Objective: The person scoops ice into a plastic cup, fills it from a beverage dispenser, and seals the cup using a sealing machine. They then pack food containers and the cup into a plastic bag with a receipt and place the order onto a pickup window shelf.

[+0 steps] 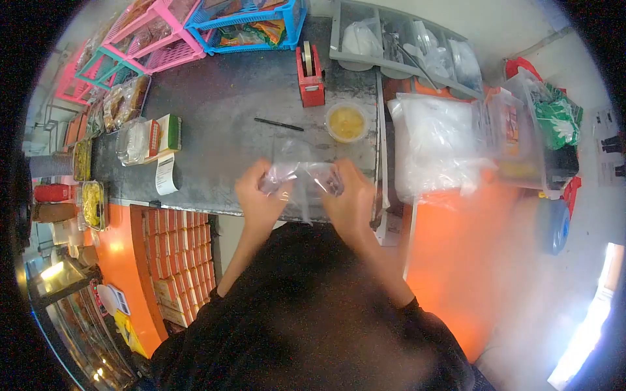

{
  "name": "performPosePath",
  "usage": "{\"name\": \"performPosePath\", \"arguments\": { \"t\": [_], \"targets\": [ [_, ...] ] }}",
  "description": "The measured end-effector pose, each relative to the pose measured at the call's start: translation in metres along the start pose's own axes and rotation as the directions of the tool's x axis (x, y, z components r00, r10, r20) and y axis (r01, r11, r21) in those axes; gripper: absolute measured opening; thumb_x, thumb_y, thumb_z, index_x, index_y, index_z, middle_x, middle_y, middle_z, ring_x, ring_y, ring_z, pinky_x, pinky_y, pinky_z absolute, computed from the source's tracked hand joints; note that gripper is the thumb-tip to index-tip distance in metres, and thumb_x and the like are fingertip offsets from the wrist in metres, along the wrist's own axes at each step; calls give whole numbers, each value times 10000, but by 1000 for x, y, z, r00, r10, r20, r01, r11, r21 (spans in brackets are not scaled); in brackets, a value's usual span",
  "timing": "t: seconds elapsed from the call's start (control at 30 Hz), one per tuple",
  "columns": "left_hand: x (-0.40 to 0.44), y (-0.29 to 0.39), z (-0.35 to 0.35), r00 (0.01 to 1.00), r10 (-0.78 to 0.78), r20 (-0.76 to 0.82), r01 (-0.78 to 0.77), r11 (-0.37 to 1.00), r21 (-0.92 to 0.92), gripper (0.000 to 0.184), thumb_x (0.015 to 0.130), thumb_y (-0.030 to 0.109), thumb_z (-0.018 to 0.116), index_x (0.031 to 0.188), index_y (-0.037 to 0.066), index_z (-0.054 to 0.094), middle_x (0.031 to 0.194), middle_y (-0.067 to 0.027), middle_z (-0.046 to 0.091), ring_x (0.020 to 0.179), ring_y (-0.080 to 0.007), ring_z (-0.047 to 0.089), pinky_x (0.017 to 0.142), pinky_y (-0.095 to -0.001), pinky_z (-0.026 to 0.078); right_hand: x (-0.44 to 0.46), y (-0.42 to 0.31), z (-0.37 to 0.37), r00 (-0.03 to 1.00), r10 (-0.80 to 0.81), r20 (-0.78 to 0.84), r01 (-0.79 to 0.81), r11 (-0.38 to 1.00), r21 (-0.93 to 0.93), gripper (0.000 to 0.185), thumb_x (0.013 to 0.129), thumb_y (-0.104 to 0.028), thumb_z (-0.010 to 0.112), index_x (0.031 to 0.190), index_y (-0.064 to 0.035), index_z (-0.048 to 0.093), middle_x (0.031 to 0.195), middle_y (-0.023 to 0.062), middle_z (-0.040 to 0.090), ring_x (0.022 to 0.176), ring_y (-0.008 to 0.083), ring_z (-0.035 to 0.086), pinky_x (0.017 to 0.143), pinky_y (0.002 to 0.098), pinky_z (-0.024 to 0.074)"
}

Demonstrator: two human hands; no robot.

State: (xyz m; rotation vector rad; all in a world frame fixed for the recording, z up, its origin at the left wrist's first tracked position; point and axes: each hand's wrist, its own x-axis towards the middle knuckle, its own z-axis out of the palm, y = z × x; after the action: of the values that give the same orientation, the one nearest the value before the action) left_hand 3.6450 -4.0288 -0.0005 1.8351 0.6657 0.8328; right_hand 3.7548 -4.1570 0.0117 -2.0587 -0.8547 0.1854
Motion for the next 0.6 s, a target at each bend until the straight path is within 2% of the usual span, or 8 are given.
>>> {"name": "performPosePath", "arguments": {
  "t": [0.07,0.13,0.2,0.27,0.4,0.43,0.5,0.6],
  "targets": [
    [6,-8,-14,917,385,-107,-328,879,345,104,697,-24,611,769,7,542,819,-136,544,657,-208,540,499,-297,423,8,12,-2,991,-102,-83,88,983,-160,268,687,-83,714,864,-32,520,847,85,578,617,200,560,552,308,447],
    [2,-6,-8,952,250,-177,-154,891,428,152,672,-31,608,803,8,543,822,-120,544,669,-242,549,563,-306,446,16,13,-5,925,58,-376,22,979,205,267,712,-79,711,869,-14,505,856,75,579,637,168,568,539,278,449],
    [-1,-9,3,963,134,-233,-115,989,94,230,655,-10,624,865,19,536,865,-115,543,724,-281,553,651,-322,451,15,8,4,943,93,-320,-6,965,262,270,773,-58,657,963,-14,470,884,57,576,683,140,579,526,248,458],
    [-7,-11,7,990,74,-120,-59,991,122,293,653,-20,608,931,21,525,895,-108,551,778,-246,565,691,-311,450,6,17,22,952,306,15,-243,726,644,351,780,-37,626,1063,-34,419,931,66,567,738,133,581,545,260,477],
    [-16,-55,18,984,-166,71,158,982,107,417,649,14,629,1046,30,501,945,-114,566,854,-257,587,748,-317,453,1,30,56,636,634,440,-741,344,577,455,729,-23,616,1124,-55,393,976,93,568,840,165,576,653,285,491],
    [-19,-62,18,983,-170,74,162,981,106,417,649,14,629,1046,30,501,945,-114,566,854,-257,587,748,-317,453,-1,49,68,633,638,439,-744,342,574,455,729,-23,616,1124,-55,393,976,93,568,840,165,576,653,285,491],
    [-23,-71,19,989,-137,53,91,853,513,408,638,100,662,1019,40,530,885,-137,592,825,-319,587,722,-372,455,-2,86,94,828,527,191,-547,687,479,512,695,-49,625,1147,-58,386,973,117,569,865,242,583,710,327,478],
    [-17,-77,30,955,-262,142,196,912,361,367,668,130,638,1010,39,540,826,-143,600,777,-359,587,681,-392,462,3,89,97,929,282,241,-328,927,182,568,663,-75,633,1171,-63,380,986,160,563,904,310,576,766,370,458]
  ]
}}
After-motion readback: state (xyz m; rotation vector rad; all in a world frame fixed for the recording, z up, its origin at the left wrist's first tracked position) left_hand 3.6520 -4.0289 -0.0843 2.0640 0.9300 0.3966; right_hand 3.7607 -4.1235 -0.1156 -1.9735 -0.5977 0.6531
